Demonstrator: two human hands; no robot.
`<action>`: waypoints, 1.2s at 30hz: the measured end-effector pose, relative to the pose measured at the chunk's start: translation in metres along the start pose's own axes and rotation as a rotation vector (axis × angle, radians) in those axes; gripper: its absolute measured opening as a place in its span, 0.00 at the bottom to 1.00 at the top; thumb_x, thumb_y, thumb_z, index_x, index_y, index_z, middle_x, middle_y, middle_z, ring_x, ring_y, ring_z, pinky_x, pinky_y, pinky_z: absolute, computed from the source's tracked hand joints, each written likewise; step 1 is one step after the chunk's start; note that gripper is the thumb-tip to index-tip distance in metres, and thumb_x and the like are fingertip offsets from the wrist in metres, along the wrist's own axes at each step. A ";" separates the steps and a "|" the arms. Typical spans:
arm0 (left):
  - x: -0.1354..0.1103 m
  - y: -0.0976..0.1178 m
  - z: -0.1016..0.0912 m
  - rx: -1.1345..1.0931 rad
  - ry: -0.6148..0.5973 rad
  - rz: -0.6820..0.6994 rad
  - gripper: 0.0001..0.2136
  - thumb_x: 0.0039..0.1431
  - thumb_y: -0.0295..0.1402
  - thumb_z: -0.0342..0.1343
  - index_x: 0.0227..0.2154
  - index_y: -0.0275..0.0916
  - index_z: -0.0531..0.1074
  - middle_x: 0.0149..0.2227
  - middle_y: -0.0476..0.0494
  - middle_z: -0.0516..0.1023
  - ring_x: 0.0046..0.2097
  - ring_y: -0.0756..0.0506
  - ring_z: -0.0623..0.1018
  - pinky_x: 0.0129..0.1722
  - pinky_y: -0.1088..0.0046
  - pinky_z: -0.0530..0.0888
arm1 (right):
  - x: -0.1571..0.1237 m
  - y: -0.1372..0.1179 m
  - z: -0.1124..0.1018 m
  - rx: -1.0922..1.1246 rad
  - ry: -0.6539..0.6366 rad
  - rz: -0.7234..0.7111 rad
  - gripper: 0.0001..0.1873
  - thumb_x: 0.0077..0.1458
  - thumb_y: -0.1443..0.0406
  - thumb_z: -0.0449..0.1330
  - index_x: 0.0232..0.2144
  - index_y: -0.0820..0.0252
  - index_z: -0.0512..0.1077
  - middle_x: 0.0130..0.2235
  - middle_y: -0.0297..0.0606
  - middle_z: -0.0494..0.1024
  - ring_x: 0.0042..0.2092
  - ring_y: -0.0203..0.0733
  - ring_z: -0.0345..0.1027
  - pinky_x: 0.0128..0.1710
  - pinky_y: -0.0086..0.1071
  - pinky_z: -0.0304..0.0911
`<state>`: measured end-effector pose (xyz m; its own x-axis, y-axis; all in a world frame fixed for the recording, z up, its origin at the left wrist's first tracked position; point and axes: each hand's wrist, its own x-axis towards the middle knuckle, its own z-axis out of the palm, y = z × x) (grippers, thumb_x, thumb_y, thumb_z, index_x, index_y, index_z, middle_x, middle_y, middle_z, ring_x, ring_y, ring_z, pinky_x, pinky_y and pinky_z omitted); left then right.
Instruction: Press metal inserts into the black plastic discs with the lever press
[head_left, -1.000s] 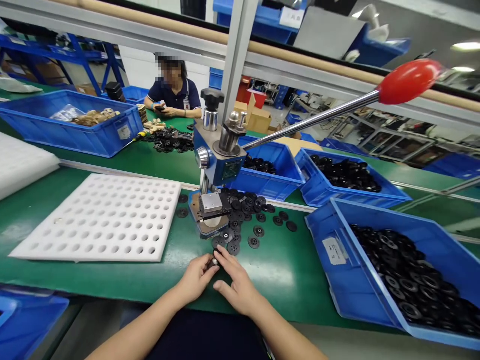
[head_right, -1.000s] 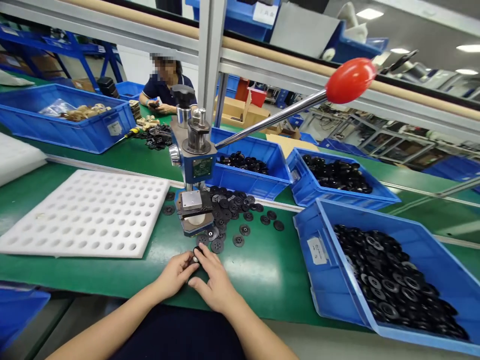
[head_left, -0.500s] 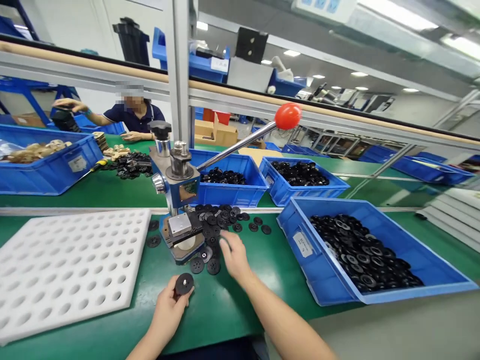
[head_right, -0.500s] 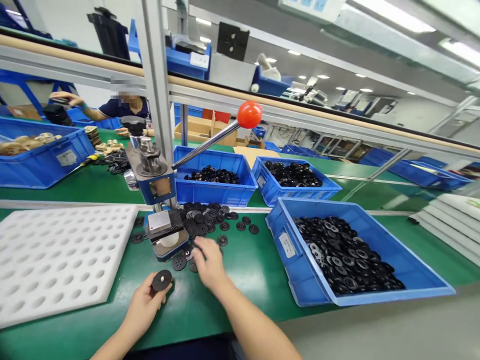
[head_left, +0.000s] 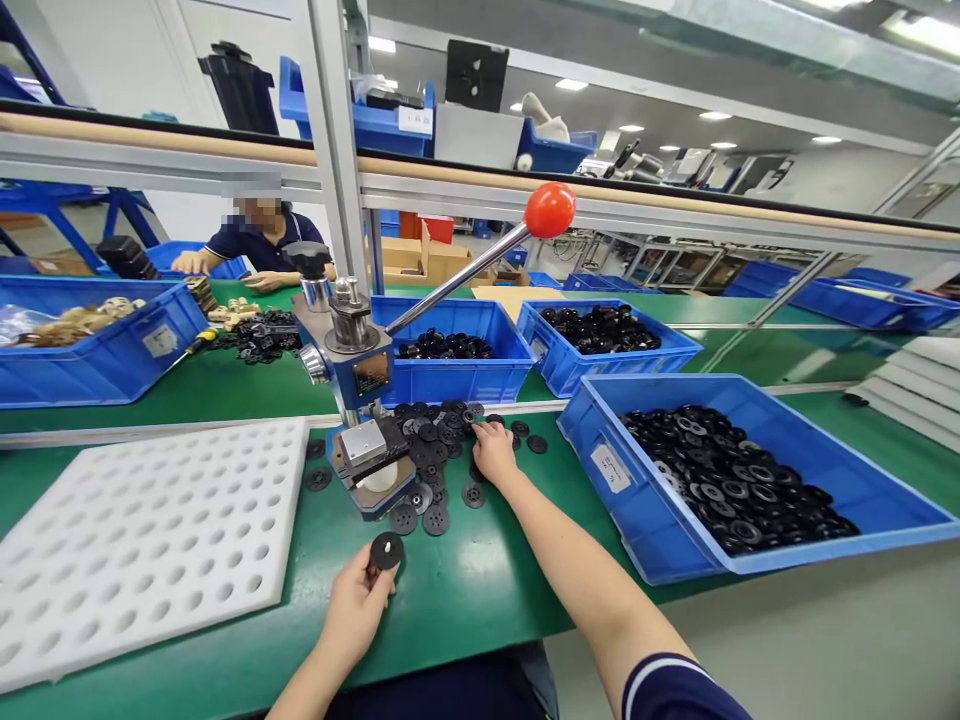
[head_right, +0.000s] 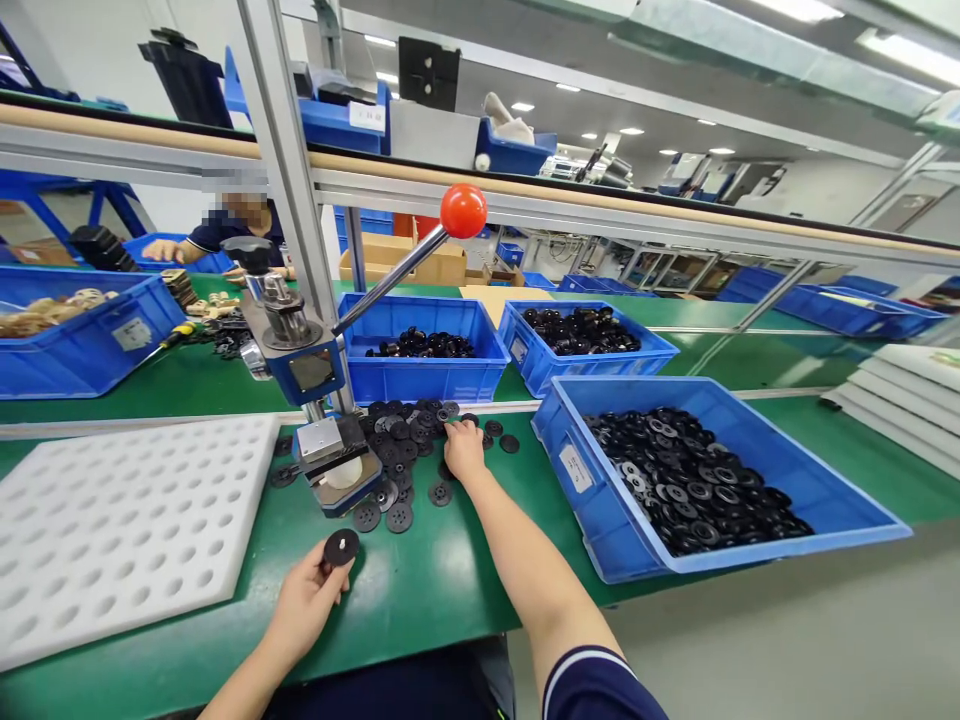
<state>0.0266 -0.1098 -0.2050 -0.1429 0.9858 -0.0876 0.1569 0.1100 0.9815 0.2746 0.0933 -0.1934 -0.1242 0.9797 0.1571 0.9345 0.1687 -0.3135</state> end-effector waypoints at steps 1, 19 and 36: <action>0.000 -0.001 0.000 0.008 -0.006 0.007 0.23 0.52 0.52 0.60 0.40 0.36 0.74 0.20 0.52 0.70 0.24 0.47 0.72 0.22 0.74 0.68 | -0.002 0.001 0.002 -0.002 0.005 -0.008 0.22 0.63 0.64 0.56 0.59 0.59 0.67 0.61 0.45 0.67 0.63 0.51 0.56 0.61 0.49 0.53; -0.001 -0.002 -0.003 0.084 -0.016 0.073 0.13 0.55 0.44 0.58 0.33 0.38 0.77 0.23 0.48 0.74 0.26 0.46 0.74 0.25 0.72 0.72 | -0.068 -0.013 -0.009 0.300 0.335 -0.130 0.21 0.67 0.59 0.46 0.51 0.56 0.74 0.42 0.44 0.80 0.44 0.46 0.72 0.46 0.41 0.68; -0.007 0.006 -0.005 0.258 -0.092 0.116 0.10 0.53 0.39 0.60 0.32 0.38 0.78 0.27 0.48 0.79 0.27 0.48 0.72 0.29 0.74 0.69 | -0.181 -0.023 0.012 0.334 0.130 -0.102 0.21 0.58 0.51 0.62 0.47 0.57 0.76 0.40 0.44 0.73 0.44 0.47 0.66 0.45 0.44 0.68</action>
<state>0.0237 -0.1171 -0.1972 -0.0223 0.9997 -0.0042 0.4123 0.0130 0.9110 0.2713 -0.0869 -0.2260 -0.1479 0.9379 0.3139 0.7564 0.3118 -0.5751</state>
